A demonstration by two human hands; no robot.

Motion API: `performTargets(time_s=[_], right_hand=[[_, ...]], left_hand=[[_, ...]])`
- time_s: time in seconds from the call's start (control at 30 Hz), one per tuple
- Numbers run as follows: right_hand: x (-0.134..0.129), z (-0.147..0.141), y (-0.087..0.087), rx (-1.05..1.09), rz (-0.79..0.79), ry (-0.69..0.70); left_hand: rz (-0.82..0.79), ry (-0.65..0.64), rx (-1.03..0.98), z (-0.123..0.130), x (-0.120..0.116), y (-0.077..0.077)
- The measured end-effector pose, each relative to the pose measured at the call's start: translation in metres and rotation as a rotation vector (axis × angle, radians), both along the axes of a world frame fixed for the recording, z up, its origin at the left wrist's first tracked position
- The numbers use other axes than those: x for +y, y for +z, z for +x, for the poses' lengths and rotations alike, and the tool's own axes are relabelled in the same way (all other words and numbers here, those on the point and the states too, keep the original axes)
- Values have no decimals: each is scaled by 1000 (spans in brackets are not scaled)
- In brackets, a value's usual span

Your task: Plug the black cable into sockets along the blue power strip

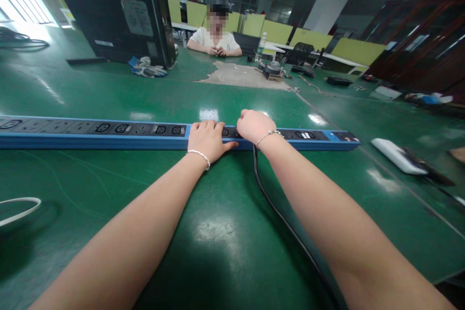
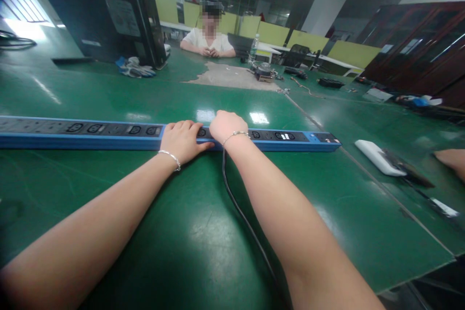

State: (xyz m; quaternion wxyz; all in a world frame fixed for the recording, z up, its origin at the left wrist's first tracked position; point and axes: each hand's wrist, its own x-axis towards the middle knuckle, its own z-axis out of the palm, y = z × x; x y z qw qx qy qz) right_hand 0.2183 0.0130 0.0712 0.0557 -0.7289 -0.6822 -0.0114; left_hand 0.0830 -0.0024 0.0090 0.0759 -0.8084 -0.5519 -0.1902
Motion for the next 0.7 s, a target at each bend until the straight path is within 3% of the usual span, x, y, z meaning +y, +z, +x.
performTargets(time_s=[0.2, 0.7], right_hand=[[-13, -10, -6, -7, 79, -34], [-21, -18, -11, -17, 51, 22]], left_hand=[[20, -8, 8, 0, -1, 0], [-8, 2, 34, 1, -3, 3]])
